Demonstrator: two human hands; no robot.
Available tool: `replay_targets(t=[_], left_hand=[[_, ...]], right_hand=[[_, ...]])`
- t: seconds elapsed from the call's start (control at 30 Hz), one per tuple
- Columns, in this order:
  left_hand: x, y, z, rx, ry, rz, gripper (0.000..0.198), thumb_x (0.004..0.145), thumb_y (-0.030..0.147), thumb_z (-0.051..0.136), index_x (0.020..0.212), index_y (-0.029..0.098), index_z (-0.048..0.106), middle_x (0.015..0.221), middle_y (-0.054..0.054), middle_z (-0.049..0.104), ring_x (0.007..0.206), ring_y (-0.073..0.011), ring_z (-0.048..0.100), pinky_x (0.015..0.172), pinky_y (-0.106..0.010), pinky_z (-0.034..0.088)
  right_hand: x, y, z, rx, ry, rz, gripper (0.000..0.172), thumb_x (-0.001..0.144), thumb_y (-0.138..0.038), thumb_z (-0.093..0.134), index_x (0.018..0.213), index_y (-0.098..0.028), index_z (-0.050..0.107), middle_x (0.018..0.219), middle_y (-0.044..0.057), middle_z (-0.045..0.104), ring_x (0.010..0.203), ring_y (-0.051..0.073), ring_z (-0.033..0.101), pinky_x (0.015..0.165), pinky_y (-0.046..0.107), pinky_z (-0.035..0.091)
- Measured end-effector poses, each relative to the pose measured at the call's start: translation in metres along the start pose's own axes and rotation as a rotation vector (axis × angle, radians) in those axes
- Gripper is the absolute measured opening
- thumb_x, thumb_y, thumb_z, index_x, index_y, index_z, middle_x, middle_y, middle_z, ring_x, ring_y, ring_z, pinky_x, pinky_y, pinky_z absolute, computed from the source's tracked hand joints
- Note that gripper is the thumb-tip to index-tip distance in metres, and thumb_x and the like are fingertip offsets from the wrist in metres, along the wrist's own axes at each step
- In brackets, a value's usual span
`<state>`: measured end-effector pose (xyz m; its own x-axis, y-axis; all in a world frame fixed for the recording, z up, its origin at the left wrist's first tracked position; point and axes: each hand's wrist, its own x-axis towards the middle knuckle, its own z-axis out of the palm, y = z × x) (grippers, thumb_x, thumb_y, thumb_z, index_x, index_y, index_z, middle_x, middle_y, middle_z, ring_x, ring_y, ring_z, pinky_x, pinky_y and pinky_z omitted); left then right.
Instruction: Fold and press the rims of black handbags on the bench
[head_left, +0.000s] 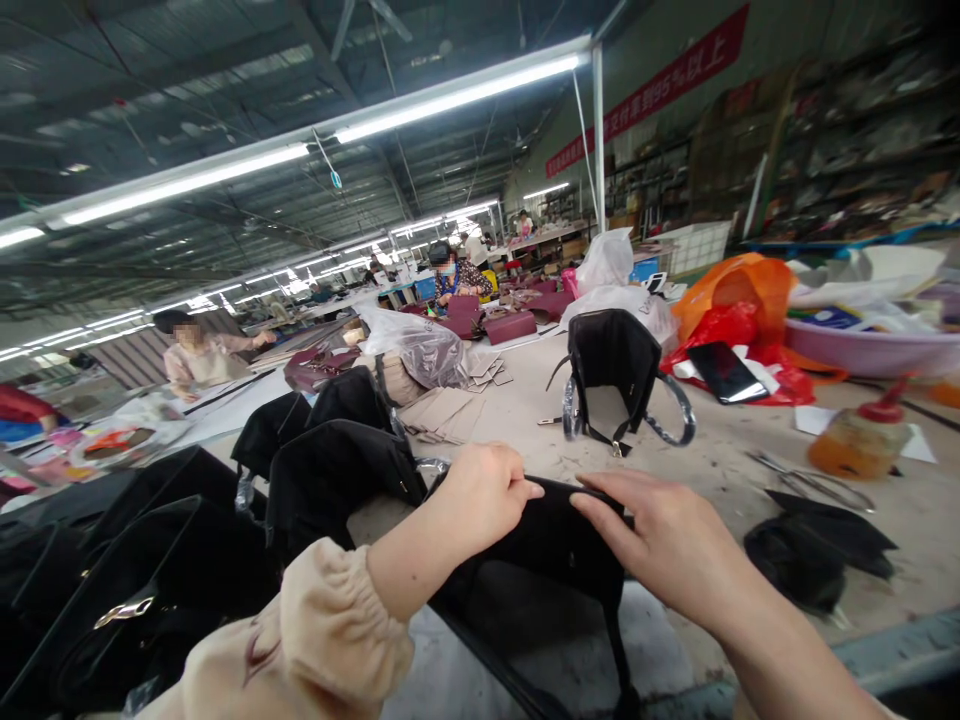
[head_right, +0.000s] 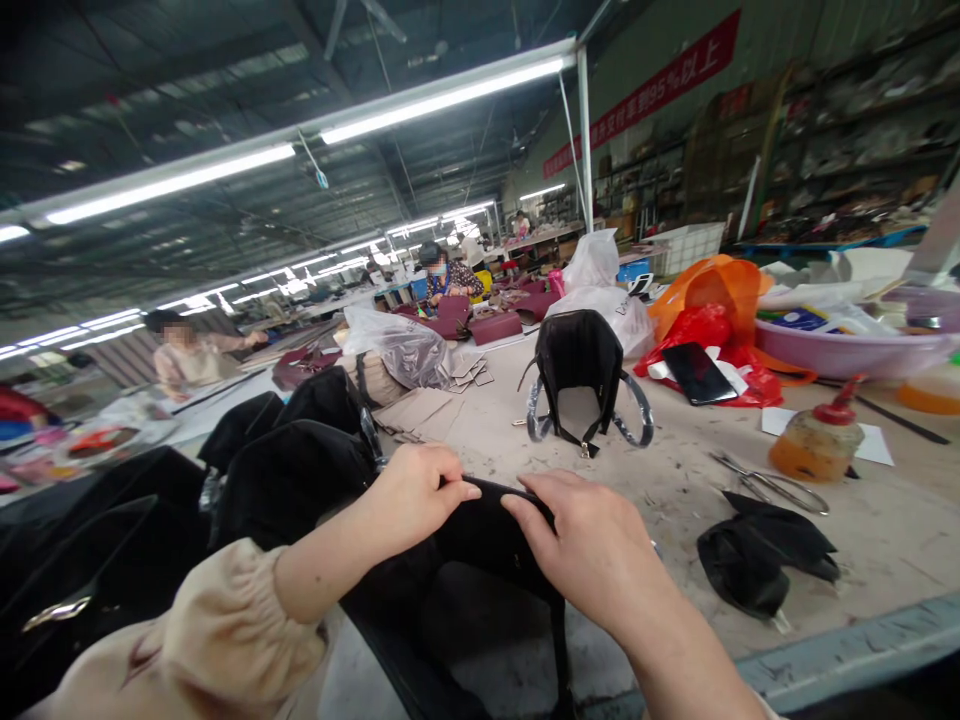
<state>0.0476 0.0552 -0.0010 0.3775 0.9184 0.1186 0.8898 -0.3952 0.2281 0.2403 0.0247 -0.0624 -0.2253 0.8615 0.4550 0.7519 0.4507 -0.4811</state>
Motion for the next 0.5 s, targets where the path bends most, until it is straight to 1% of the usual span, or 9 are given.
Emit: replay_targets(t=[0.07,0.13,0.17,0.23,0.3,0.37,0.4,0.43,0.5], left_hand=[[0.0,-0.002,0.001,0.0,0.005,0.004,0.027,0.08,0.031,0.068,0.058,0.015,0.063,0.064,-0.002,0.062,0.067,-0.0153,0.058,0.064,-0.025,0.041],[0.0,-0.003,0.002,0.004,0.012,0.003,0.026,0.08,0.031,0.067,0.06,0.015,0.064,0.065,-0.003,0.063,0.066,-0.016,0.059,0.063,-0.025,0.041],[0.0,-0.003,0.002,0.013,0.016,0.003,0.025,0.08,0.032,0.066,0.061,0.015,0.065,0.066,-0.004,0.064,0.067,-0.0166,0.059,0.063,-0.026,0.041],[0.0,-0.002,0.002,0.031,0.018,0.007,0.024,0.081,0.031,0.063,0.064,0.015,0.066,0.067,-0.004,0.065,0.068,-0.0176,0.06,0.064,-0.027,0.042],[0.0,0.0,0.001,0.029,0.018,0.001,0.023,0.082,0.029,0.062,0.064,0.015,0.067,0.067,-0.004,0.065,0.067,-0.0172,0.059,0.063,-0.027,0.041],[0.001,0.0,-0.001,0.008,0.011,-0.014,0.024,0.081,0.029,0.064,0.062,0.015,0.066,0.067,-0.003,0.064,0.066,-0.0159,0.058,0.062,-0.026,0.04],[0.001,-0.001,-0.002,-0.007,0.004,-0.014,0.024,0.08,0.029,0.066,0.061,0.015,0.066,0.067,-0.002,0.064,0.065,-0.0152,0.058,0.061,-0.025,0.04],[0.002,-0.003,-0.004,-0.027,-0.009,0.001,0.023,0.079,0.029,0.068,0.061,0.015,0.066,0.067,-0.002,0.064,0.065,-0.0145,0.058,0.062,-0.024,0.04],[0.003,-0.01,-0.007,-0.072,-0.053,0.063,0.02,0.077,0.03,0.071,0.063,0.016,0.067,0.07,-0.001,0.066,0.067,-0.0136,0.059,0.064,-0.023,0.041]], right_hand=[[0.002,-0.006,-0.01,-0.001,-0.013,-0.06,0.031,0.095,-0.034,0.042,0.11,-0.023,0.066,0.108,0.005,0.07,0.094,0.021,0.066,0.081,0.033,0.052],[0.006,-0.013,-0.02,0.047,-0.001,-0.151,0.034,0.096,-0.029,0.036,0.115,-0.022,0.064,0.113,0.006,0.068,0.101,0.019,0.064,0.085,0.031,0.051],[0.009,-0.016,-0.023,0.05,0.019,-0.177,0.035,0.097,-0.03,0.036,0.116,-0.022,0.063,0.115,0.006,0.068,0.103,0.019,0.064,0.086,0.03,0.05],[0.015,-0.018,-0.023,-0.011,0.059,-0.188,0.035,0.095,-0.038,0.042,0.118,-0.021,0.062,0.115,0.007,0.067,0.104,0.021,0.063,0.083,0.031,0.051],[0.021,-0.016,-0.015,-0.116,0.046,-0.177,0.033,0.09,-0.044,0.052,0.109,-0.022,0.067,0.105,0.006,0.071,0.094,0.022,0.066,0.072,0.031,0.051],[0.026,-0.01,-0.003,-0.179,-0.006,-0.162,0.024,0.088,-0.042,0.055,0.089,-0.024,0.071,0.085,0.003,0.072,0.077,0.02,0.067,0.06,0.029,0.046],[0.028,-0.007,0.002,-0.192,-0.031,-0.157,0.024,0.089,-0.039,0.055,0.079,-0.025,0.07,0.076,0.001,0.071,0.07,0.018,0.066,0.056,0.028,0.042],[0.029,-0.003,0.007,-0.199,-0.046,-0.152,0.027,0.09,-0.038,0.053,0.072,-0.024,0.069,0.07,0.0,0.069,0.066,0.017,0.065,0.054,0.028,0.038],[0.032,0.003,0.012,-0.195,-0.047,-0.159,0.03,0.091,-0.039,0.052,0.069,-0.023,0.066,0.067,-0.001,0.067,0.063,0.016,0.063,0.053,0.028,0.033]])
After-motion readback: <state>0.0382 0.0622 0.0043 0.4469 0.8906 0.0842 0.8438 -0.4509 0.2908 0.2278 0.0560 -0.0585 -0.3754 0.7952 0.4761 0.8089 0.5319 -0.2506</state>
